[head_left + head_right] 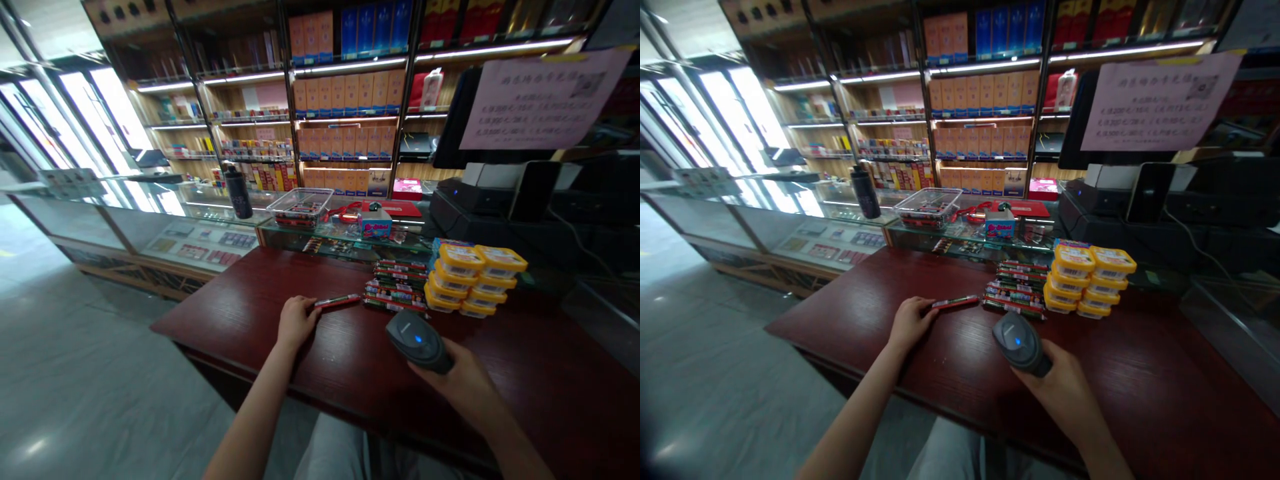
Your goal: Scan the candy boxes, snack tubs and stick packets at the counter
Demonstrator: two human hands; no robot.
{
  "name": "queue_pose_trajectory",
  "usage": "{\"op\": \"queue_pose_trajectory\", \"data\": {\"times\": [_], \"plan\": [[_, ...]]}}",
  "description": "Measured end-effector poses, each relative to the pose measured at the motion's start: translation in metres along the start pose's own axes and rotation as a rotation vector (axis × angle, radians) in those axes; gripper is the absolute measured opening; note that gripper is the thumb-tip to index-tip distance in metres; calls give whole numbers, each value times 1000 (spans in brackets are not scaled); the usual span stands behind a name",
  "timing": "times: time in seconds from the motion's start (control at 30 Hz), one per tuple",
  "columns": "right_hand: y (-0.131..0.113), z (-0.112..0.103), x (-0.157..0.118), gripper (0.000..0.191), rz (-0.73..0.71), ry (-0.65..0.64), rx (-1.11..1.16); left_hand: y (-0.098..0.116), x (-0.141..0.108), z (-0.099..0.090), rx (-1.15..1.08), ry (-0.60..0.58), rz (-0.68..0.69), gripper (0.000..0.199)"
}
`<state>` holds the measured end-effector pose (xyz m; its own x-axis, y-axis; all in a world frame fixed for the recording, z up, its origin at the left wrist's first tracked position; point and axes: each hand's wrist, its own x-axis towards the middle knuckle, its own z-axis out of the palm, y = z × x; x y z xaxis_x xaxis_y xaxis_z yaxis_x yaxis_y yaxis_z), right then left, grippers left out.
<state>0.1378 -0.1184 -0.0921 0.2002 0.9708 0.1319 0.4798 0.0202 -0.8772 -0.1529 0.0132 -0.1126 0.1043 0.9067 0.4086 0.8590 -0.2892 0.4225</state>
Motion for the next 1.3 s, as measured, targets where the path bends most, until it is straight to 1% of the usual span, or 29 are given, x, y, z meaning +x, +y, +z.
{"op": "queue_pose_trajectory", "data": {"times": [0.1,0.2,0.3,0.43,0.6,0.73,0.93,1.1,1.17,1.23,1.3], "plan": [[-5,14,-3,40,3,-114,117,0,-2,0,-7,7,-20,22],[-9,24,-4,40,-6,-185,178,1,-2,0,5,44,-67,22],[-14,30,-4,35,-11,-185,175,3,-2,1,4,63,-68,21],[-24,36,-3,31,30,-199,197,4,-2,2,-28,85,-44,19],[-37,36,-1,30,47,-250,211,5,-2,2,-41,107,-18,17],[-41,35,1,27,56,-276,177,6,-3,3,-38,109,-13,14],[-41,36,1,25,19,-263,157,4,-3,4,-37,103,-3,14],[-44,35,4,30,-15,-257,173,3,-1,4,-40,83,-25,18],[-43,33,5,30,-43,-249,148,4,-2,4,-34,81,-26,19],[-40,30,7,28,-92,-202,19,5,-3,3,-20,80,-20,19],[-35,25,10,26,-137,-119,-220,6,-3,2,11,75,-17,19]]}}
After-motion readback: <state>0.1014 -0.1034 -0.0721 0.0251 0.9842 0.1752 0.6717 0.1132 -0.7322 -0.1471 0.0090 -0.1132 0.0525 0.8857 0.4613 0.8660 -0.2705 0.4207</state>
